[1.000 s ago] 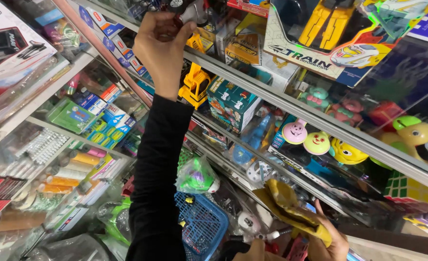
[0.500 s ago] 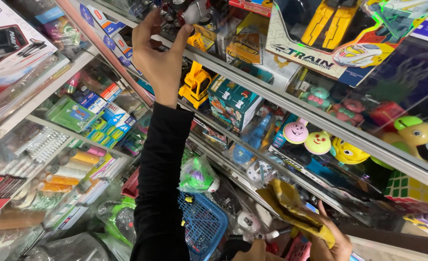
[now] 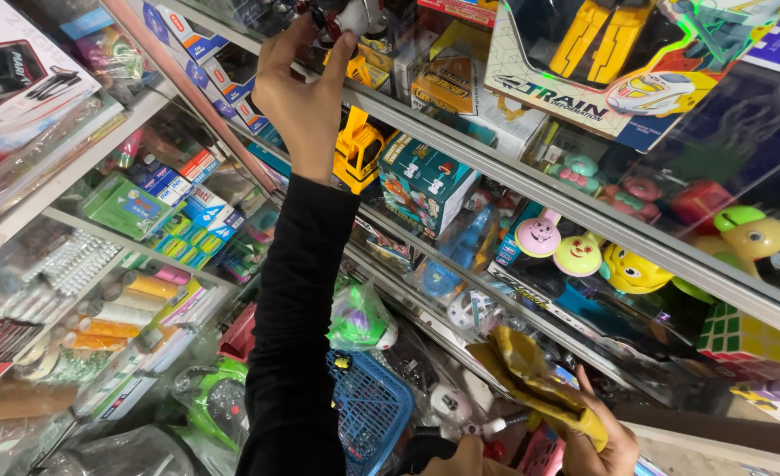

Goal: The recorder is wiping and cleaning various toys, including toy cars and rattles, using a yellow cloth on a display shelf.

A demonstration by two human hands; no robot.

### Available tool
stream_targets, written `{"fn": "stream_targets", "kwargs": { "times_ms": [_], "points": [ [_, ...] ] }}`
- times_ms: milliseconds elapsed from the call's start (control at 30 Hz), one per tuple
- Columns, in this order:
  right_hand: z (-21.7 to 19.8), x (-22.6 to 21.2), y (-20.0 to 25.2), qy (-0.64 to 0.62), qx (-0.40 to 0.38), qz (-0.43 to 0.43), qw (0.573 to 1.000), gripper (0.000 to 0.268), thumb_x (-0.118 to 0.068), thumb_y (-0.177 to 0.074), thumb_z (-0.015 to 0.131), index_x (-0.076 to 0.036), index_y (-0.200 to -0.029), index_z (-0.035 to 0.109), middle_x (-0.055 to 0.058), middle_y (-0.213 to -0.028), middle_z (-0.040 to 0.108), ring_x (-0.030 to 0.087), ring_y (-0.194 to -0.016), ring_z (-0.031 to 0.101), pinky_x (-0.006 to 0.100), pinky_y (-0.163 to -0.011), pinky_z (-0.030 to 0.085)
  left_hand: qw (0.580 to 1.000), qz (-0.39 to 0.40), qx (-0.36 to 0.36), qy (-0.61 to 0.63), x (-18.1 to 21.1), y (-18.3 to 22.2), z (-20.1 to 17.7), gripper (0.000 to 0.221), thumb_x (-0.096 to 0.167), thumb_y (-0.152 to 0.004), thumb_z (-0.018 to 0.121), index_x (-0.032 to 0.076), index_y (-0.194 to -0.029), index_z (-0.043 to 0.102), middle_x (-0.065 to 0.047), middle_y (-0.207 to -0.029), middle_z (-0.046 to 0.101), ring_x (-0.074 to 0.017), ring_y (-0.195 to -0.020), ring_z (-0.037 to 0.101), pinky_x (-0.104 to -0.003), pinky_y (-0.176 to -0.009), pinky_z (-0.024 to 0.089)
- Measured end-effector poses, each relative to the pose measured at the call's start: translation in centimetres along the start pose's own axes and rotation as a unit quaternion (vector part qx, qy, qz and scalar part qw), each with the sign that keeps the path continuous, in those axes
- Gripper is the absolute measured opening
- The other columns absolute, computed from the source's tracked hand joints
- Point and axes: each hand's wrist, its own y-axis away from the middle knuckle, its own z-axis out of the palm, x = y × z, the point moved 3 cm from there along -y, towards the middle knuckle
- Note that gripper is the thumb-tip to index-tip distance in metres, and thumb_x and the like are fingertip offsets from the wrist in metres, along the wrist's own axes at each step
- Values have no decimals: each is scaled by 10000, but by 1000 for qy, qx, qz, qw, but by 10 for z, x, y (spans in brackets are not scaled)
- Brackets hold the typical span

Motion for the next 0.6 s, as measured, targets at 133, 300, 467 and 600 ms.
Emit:
{"fn": "stream_targets", "kwargs": {
  "times_ms": [133, 300, 467, 600],
  "points": [
    [-2, 1, 2, -51, -4, -33, 998, 277, 98, -890, 615, 104, -1158, 687, 252, -1203, 715, 354, -1417, 563, 424, -1180, 418, 1000, -22, -4, -7, 1, -2, 3, 432, 252, -836, 933, 25, -1155, 751, -70, -1004, 749, -174, -878, 749, -297, -764, 582],
    [-3, -2, 2, -56, -45, -100, 992, 278, 109, -899, 584, 141, -1162, 667, 206, -1058, 747, 227, -1180, 692, 515, -1315, 288, 999, -27, 0, -18, 7, -1, -2, 437, 238, -835, 940, 37, -1169, 743, -54, -1023, 742, -168, -897, 720, -302, -726, 539],
    [-5, -25, 4, -30, -64, -69, 995, 288, 108, -883, 542, 137, -1146, 656, 194, -1069, 733, 217, -1154, 693, 541, -1303, 277, 998, -37, 7, 45, 42, 42, -49, 413, 150, -966, 860, 36, -1314, 668, -62, -1197, 694, -168, -1060, 658, -298, -859, 520],
    [-13, -14, 4, -47, -86, -66, 993, 149, 62, -993, 562, 123, -1100, 645, 170, -1051, 723, 179, -1038, 707, 465, -1298, 337, 992, -112, -1, 52, 46, 136, -107, 307, 58, -1040, 723, 40, -1342, 669, -46, -1143, 657, -162, -1076, 606, -297, -983, 494]
  ]
}}
